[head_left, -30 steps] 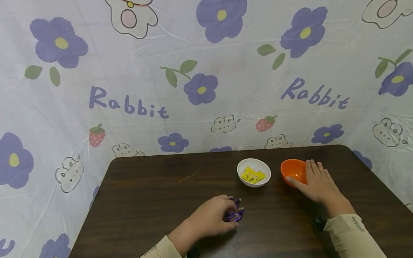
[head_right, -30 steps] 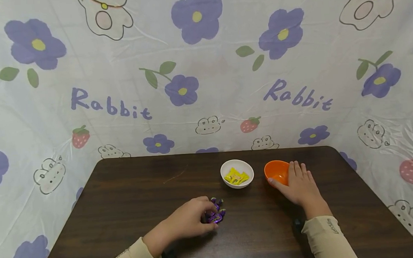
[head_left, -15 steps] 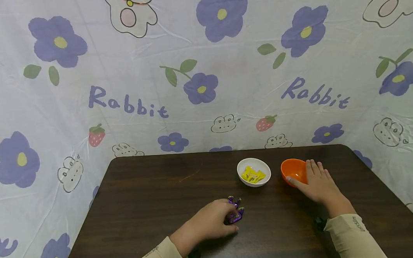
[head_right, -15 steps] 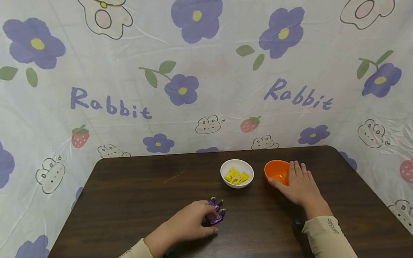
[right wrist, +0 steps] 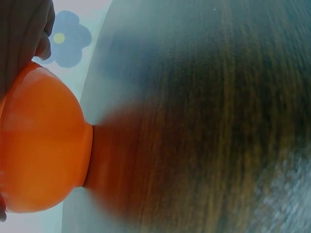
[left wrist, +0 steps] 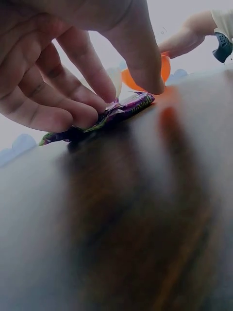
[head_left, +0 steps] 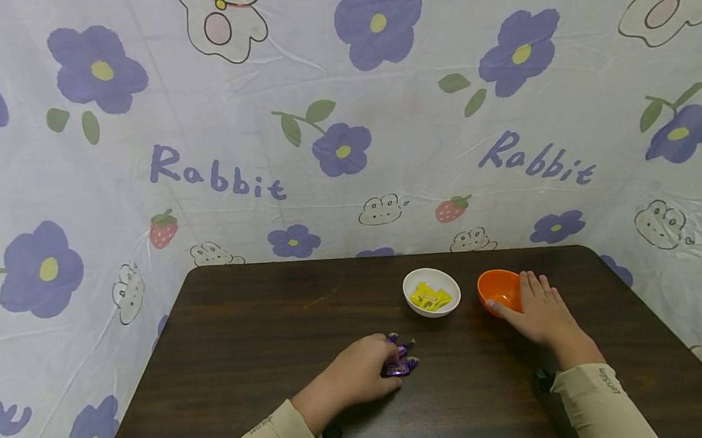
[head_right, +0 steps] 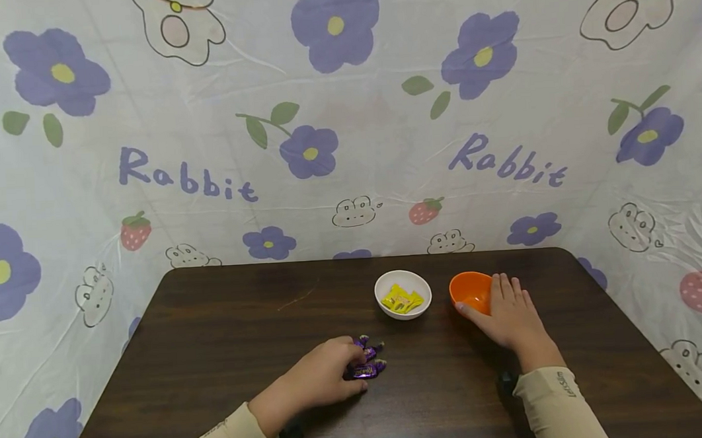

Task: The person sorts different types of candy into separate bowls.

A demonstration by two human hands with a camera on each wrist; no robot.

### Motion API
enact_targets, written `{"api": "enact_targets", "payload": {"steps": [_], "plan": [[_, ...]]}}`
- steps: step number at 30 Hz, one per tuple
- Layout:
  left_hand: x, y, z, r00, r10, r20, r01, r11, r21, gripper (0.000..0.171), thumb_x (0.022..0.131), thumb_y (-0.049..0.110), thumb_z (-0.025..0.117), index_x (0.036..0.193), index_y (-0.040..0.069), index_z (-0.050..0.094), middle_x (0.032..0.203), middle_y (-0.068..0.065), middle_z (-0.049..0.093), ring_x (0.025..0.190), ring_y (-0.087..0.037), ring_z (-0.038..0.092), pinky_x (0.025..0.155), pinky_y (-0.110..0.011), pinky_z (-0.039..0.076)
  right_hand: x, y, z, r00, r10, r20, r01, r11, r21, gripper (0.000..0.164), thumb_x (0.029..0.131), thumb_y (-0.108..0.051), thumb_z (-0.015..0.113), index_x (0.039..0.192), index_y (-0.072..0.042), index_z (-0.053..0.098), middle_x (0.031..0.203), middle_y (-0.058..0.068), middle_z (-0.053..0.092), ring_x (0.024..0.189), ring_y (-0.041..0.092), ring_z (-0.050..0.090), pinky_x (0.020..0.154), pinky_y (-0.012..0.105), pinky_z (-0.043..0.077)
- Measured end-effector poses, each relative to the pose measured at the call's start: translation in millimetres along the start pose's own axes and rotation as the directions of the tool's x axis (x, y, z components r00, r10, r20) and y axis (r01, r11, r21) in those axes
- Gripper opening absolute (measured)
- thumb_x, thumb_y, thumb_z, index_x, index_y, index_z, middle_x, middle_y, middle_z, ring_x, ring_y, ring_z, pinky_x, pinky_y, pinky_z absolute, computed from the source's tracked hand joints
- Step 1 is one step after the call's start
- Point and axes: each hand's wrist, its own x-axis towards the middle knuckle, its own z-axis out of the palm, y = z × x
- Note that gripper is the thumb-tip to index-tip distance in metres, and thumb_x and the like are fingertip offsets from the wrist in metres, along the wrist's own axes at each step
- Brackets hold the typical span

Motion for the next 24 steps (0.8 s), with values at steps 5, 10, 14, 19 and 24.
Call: {"api": "enact_targets", "payload": {"steps": [5, 10, 14, 19, 24], "plan": [[1.5, 1.1, -0.2, 1.000, -0.008, 0.008, 0.008, 1.000, 0.016, 0.020, 0.086, 0.028, 0.088, 0.095, 0.015, 0.076, 0.091, 0.003, 0.065, 0.073, -0.003, 0.048, 0.066, -0.020, 0.042, 0.6, 1.0, 0.7, 1.000, -0.007, -0.007, 0.007, 1.000, -0.007, 0.118, 0.101, -0.077, 0.039, 0.160, 0.020, 0.008, 0.165, 0.047, 0.008, 0.153, 0.066, 0.008, 0.125, 0.073, 0.006], [2.4, 2.7, -0.7, 1.000, -0.009, 0.014, 0.009, 1.000, 0.028, 0.019, 0.086, 0.027, 0.087, 0.095, 0.015, 0.076, 0.093, 0.003, 0.066, 0.075, -0.003, 0.049, 0.067, -0.021, 0.043, 0.0, 0.9, 0.5, 1.000, -0.005, -0.006, 0.005, 1.000, -0.003, 0.118, 0.101, -0.077, 0.039, 0.160, 0.020, 0.008, 0.165, 0.047, 0.008, 0.153, 0.067, 0.009, 0.125, 0.073, 0.006], [4.4, 3.1, 0.2, 1.000, -0.005, 0.023, 0.005, 0.999, 0.039, 0.018, 0.087, 0.026, 0.087, 0.096, 0.015, 0.076, 0.094, 0.003, 0.067, 0.077, -0.003, 0.050, 0.070, -0.021, 0.045, -0.2, 0.7, 0.5, 1.000, -0.002, 0.002, 0.002, 1.000, 0.004, 0.119, 0.100, -0.077, 0.039, 0.160, 0.020, 0.007, 0.166, 0.047, 0.008, 0.153, 0.066, 0.008, 0.125, 0.073, 0.005], [7.4, 4.7, 0.6, 0.999, -0.002, 0.047, 0.000, 0.999, 0.046, 0.016, 0.088, 0.023, 0.086, 0.098, 0.015, 0.076, 0.094, 0.004, 0.067, 0.077, -0.003, 0.050, 0.071, -0.022, 0.046, 0.4, 0.8, 0.4, 1.000, -0.002, 0.002, 0.002, 1.000, 0.008, 0.119, 0.100, -0.077, 0.040, 0.160, 0.020, 0.007, 0.166, 0.046, 0.008, 0.153, 0.066, 0.008, 0.126, 0.073, 0.005], [10.1, 6.6, 1.9, 0.998, -0.002, 0.063, -0.002, 0.998, 0.058, 0.010, 0.089, 0.019, 0.083, 0.095, 0.015, 0.078, 0.090, 0.006, 0.065, 0.076, -0.004, 0.049, 0.070, -0.022, 0.045, 0.7, 1.3, 0.8, 1.000, -0.003, -0.002, 0.003, 1.000, 0.005, 0.119, 0.100, -0.078, 0.040, 0.161, 0.019, 0.007, 0.166, 0.046, 0.008, 0.153, 0.066, 0.008, 0.126, 0.073, 0.005]]}}
